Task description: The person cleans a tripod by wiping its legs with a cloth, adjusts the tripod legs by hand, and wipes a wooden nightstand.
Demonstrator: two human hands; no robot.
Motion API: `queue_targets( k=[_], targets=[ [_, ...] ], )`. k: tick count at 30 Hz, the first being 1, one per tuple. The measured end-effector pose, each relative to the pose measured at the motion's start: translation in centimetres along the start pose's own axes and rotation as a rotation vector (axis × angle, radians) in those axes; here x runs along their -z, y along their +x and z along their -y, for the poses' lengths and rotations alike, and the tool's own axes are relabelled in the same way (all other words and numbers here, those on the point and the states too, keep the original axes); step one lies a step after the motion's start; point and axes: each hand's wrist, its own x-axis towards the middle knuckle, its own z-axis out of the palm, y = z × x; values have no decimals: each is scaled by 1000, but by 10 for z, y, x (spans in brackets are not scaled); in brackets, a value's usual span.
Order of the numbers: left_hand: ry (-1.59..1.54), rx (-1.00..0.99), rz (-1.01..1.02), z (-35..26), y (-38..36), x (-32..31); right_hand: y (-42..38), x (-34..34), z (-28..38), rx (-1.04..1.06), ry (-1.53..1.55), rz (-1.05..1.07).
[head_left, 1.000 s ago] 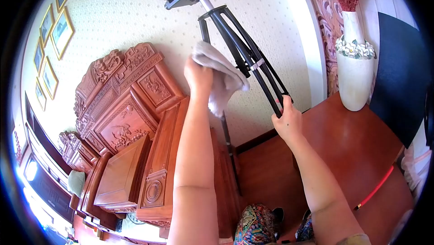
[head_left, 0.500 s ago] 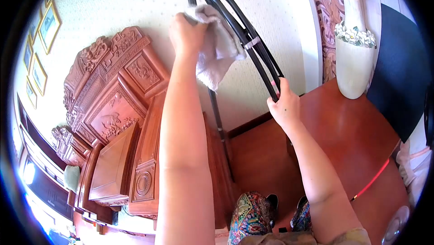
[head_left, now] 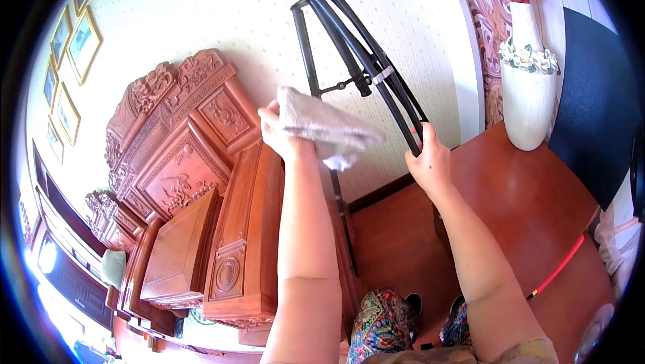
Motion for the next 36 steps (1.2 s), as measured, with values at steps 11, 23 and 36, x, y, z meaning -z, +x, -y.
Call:
queue_targets(
  k=[11,23,36],
  targets=[
    [-213,264,-147,45,23,63,-1,2,5,-73,-26,52],
    [464,-510,-64,33,27,4,0,-1,1,-9,-26,0],
    [945,-1116,-128,65,32,35,-1,1,5,-59,-36,32]
  ],
)
